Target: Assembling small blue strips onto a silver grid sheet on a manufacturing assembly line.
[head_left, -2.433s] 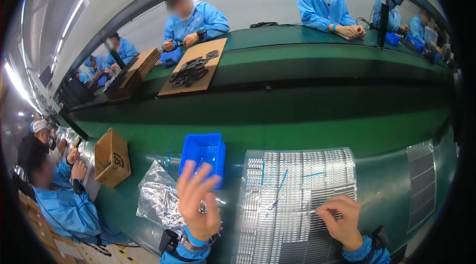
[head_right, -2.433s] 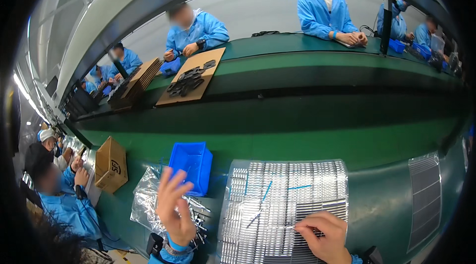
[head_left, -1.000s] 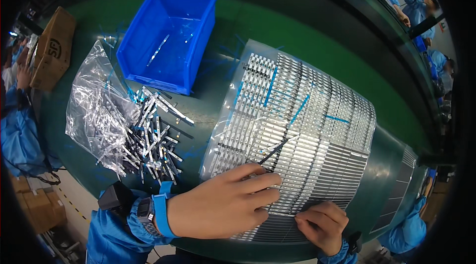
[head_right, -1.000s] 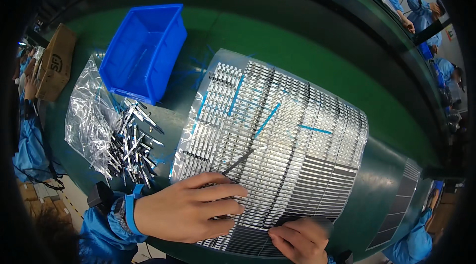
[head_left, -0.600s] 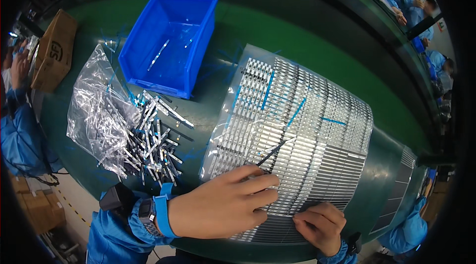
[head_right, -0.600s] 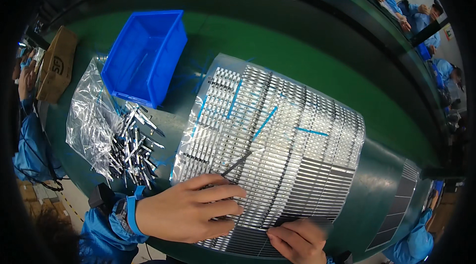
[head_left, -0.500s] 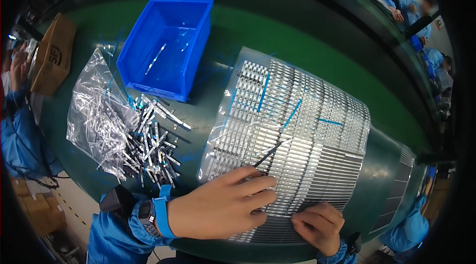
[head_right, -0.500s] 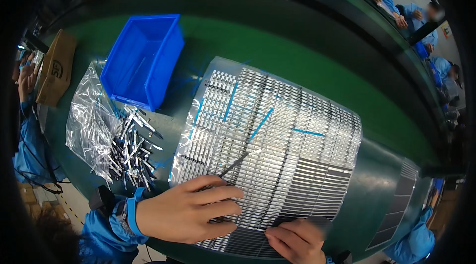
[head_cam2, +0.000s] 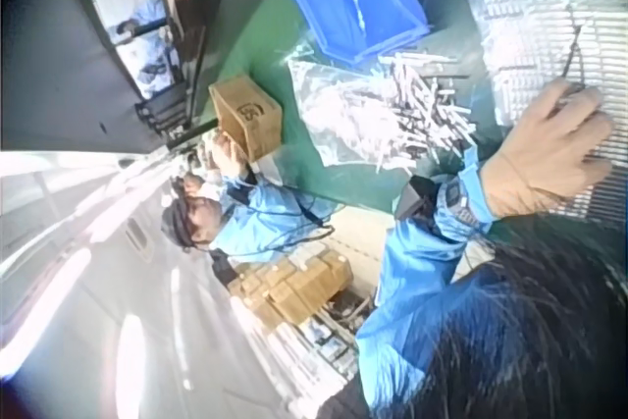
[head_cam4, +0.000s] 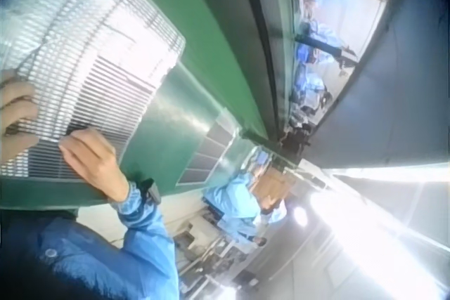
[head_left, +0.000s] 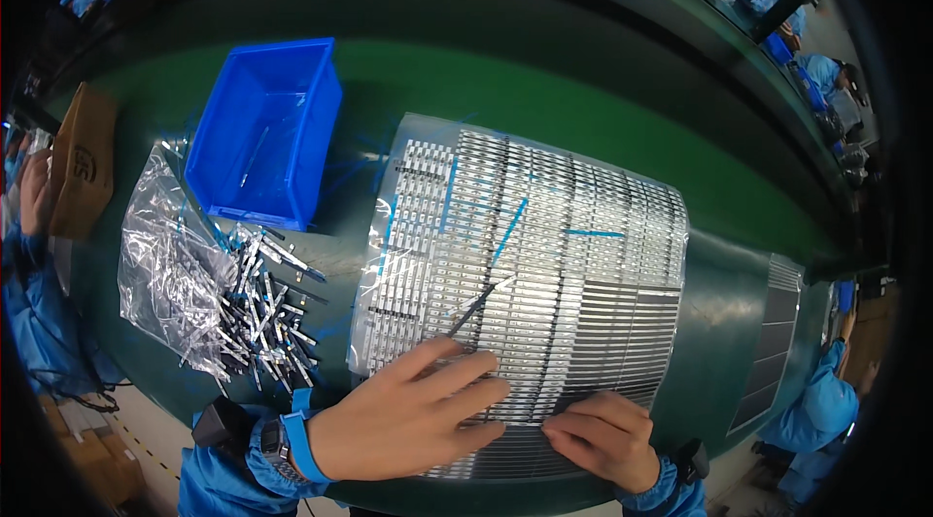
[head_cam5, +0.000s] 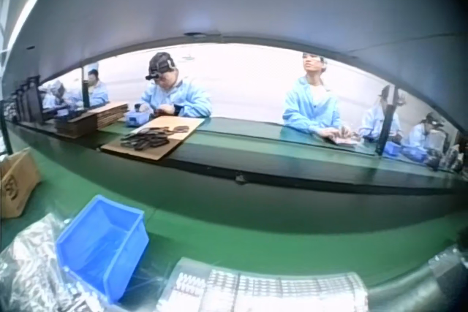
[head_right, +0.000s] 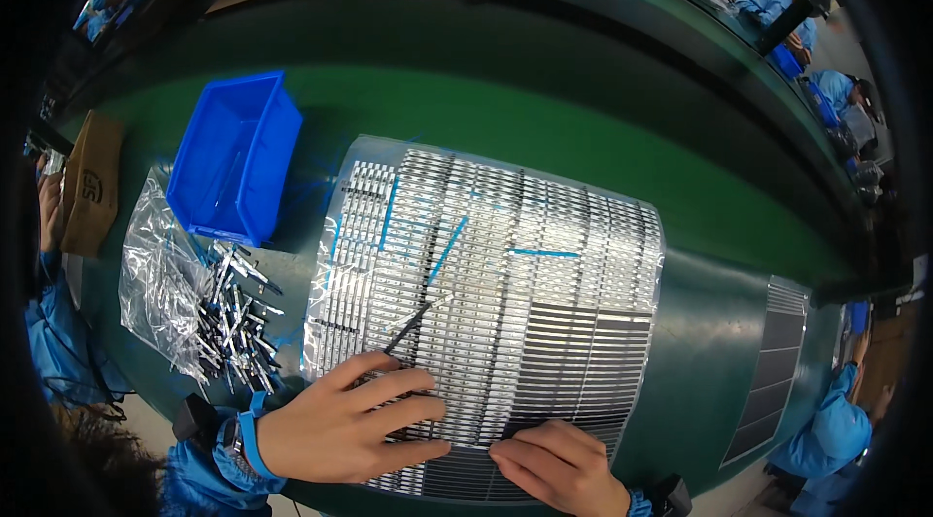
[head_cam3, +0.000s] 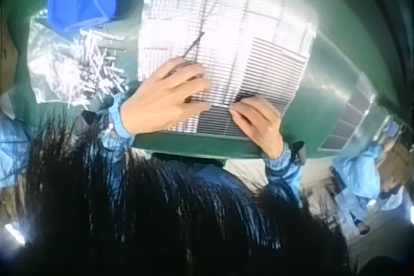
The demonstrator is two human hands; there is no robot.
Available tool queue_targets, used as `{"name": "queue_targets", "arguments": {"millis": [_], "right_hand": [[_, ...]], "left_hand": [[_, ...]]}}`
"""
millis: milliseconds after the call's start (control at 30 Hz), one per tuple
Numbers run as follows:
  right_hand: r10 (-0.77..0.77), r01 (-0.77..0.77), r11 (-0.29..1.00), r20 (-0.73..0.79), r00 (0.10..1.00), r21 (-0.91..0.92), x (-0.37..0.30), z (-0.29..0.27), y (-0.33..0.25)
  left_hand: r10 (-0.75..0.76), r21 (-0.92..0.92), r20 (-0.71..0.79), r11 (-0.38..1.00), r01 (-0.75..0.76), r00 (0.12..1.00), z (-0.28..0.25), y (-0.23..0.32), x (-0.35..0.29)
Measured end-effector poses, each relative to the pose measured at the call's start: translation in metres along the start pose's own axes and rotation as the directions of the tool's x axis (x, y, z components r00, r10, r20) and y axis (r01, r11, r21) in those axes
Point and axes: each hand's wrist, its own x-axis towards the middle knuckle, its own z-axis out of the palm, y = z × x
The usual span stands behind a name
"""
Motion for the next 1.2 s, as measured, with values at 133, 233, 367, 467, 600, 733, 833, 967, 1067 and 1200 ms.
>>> {"name": "queue_targets", "arguments": {"millis": [133, 233, 367, 467, 600, 733, 833, 967, 1067, 1200], "right_hand": [[0.003, -0.003, 1.000, -0.003, 1.000, -0.004, 0.001, -0.002, -0.001], [-0.013, 0.013, 1.000, 0.004, 1.000, 0.000, 0.002, -0.001, 0.000], [-0.027, 0.027, 1.000, 0.001, 1.000, 0.014, 0.002, 0.000, 0.001], [-0.037, 0.037, 0.999, -0.007, 0.999, 0.016, 0.003, 0.001, 0.002], [-0.033, 0.033, 0.999, -0.025, 0.999, 0.019, 0.001, 0.002, 0.003], [-0.030, 0.035, 0.996, -0.068, 0.997, 0.077, 0.001, -0.001, 0.003], [0.266, -0.261, 0.952, -0.007, 0.964, 0.162, -0.001, -0.005, -0.002], [0.291, -0.266, 0.929, -0.064, 0.955, 0.257, 0.002, 0.003, -0.003], [0.300, -0.282, 0.930, -0.043, 0.953, 0.237, 0.007, 0.007, -0.009], [0.313, -0.294, 0.929, -0.053, 0.948, 0.223, 0.012, 0.009, -0.010]], "left_hand": [[-0.005, 0.021, -0.017, 1.000, 0.005, 1.000, 0.002, 0.002, 0.002], [-0.013, 0.030, -0.038, 0.999, 0.014, 0.999, 0.003, 0.004, 0.002], [-0.022, 0.077, -0.052, 0.997, 0.026, 0.998, 0.007, 0.008, 0.003], [-0.025, 0.071, -0.037, 0.997, 0.028, 0.999, 0.007, 0.007, 0.003], [-0.021, 0.080, -0.051, 0.996, 0.025, 0.998, 0.012, 0.008, 0.006], [-0.036, 0.092, -0.040, 0.995, 0.039, 0.999, 0.011, 0.013, 0.004], [-0.032, 0.088, -0.038, 0.996, 0.035, 0.999, 0.012, 0.013, 0.004], [-0.016, 0.099, -0.050, 0.995, 0.021, 0.999, 0.015, 0.012, 0.006], [-0.021, 0.125, -0.056, 0.992, 0.028, 0.998, 0.012, 0.012, 0.004], [-0.008, 0.130, -0.046, 0.991, 0.014, 0.999, 0.007, 0.009, 0.005]]}}
